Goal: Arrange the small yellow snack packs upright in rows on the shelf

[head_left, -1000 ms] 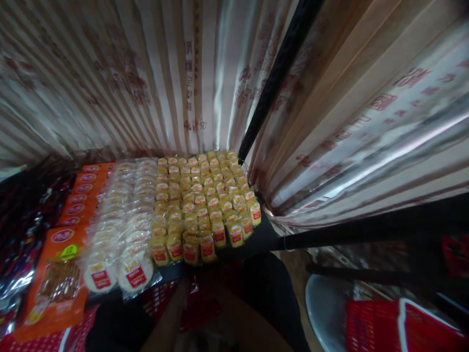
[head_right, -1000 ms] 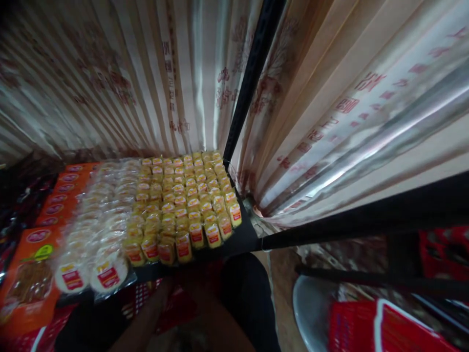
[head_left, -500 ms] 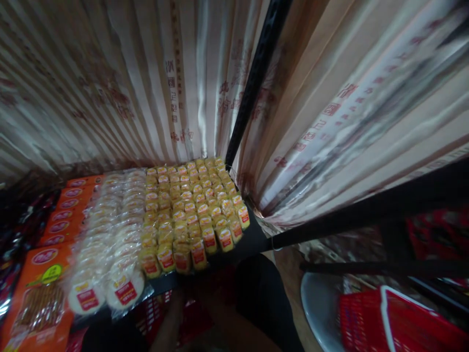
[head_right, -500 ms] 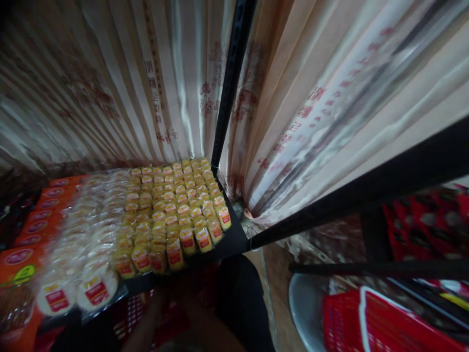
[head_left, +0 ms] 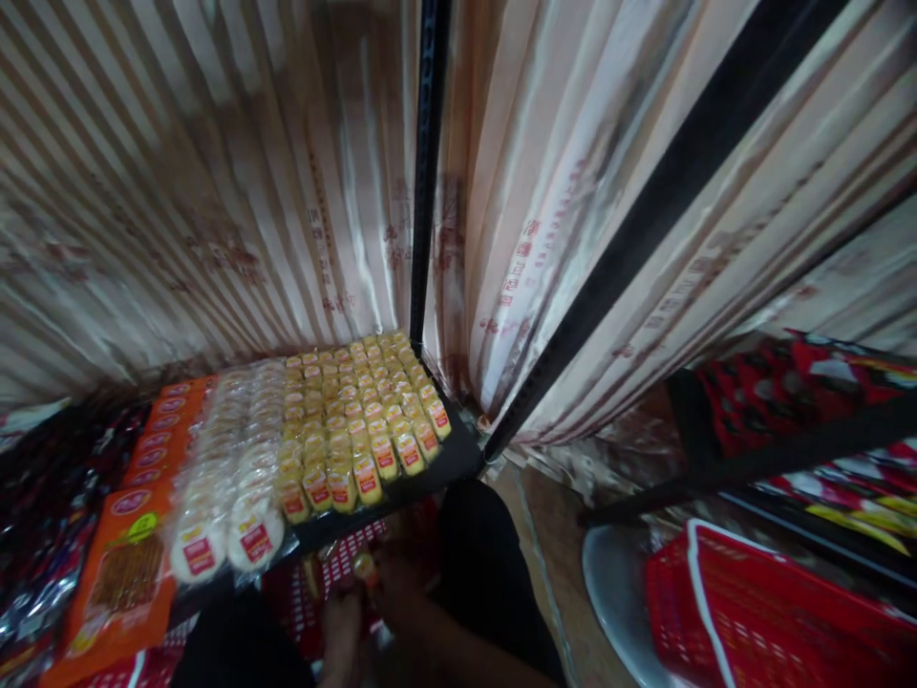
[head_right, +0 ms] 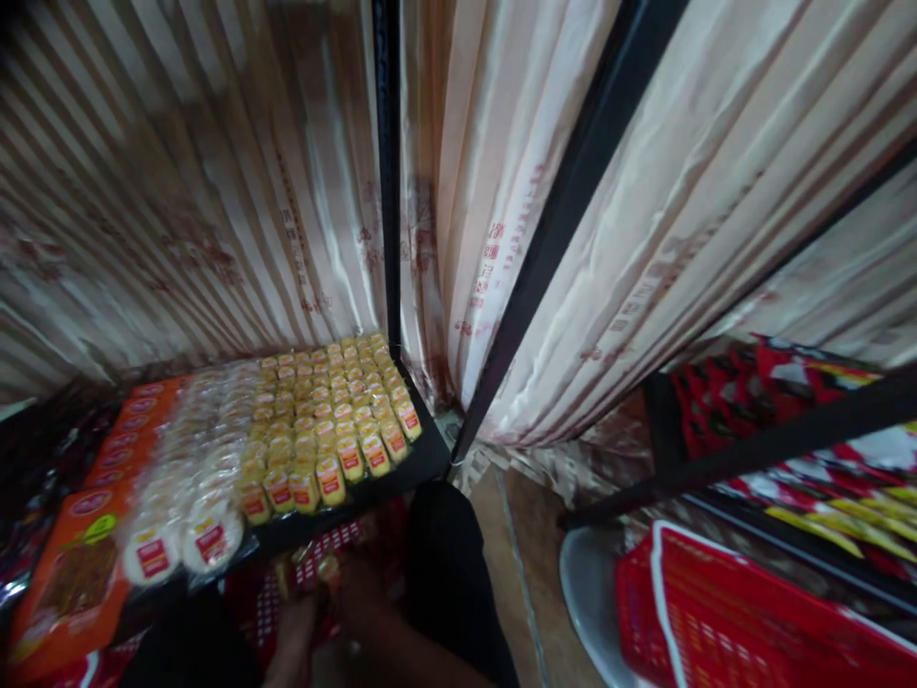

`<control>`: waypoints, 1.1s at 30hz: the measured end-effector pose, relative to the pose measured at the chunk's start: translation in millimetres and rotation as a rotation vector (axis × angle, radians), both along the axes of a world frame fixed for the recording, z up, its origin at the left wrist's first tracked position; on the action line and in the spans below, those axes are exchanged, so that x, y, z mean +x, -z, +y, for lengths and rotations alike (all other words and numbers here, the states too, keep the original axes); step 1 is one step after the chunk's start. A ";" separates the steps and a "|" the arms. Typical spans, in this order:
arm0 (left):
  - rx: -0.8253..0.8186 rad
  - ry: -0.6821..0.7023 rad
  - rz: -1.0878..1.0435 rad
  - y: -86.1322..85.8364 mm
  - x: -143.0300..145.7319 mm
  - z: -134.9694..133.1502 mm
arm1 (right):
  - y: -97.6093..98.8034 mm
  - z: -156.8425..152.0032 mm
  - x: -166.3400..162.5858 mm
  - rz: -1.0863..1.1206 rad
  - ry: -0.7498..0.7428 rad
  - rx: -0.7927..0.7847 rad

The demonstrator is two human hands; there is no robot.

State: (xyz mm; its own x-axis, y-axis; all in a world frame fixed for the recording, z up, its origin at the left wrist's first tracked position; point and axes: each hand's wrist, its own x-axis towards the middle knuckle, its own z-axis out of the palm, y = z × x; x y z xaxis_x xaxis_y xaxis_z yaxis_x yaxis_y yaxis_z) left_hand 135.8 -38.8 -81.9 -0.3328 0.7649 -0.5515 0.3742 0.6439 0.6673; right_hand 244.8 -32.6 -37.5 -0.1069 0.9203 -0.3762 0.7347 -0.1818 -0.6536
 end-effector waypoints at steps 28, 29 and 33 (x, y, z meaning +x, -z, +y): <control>0.729 0.154 0.039 -122.6 70.5 45.0 | -50.5 36.2 44.4 -0.087 0.304 0.852; 0.723 0.158 0.049 -120.4 69.8 46.2 | -48.5 37.3 43.9 -0.090 0.300 0.848; 0.708 0.163 0.053 -110.9 68.1 49.0 | -42.0 39.5 42.5 -0.059 0.306 0.830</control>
State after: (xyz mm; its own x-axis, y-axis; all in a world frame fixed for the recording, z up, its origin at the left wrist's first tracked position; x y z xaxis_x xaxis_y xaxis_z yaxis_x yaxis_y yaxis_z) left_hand 203.8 10.1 29.0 -0.1964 0.9746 0.1073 0.4716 -0.0020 0.8818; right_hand 287.3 6.9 4.5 0.1872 0.8839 0.4286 0.7680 0.1403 -0.6249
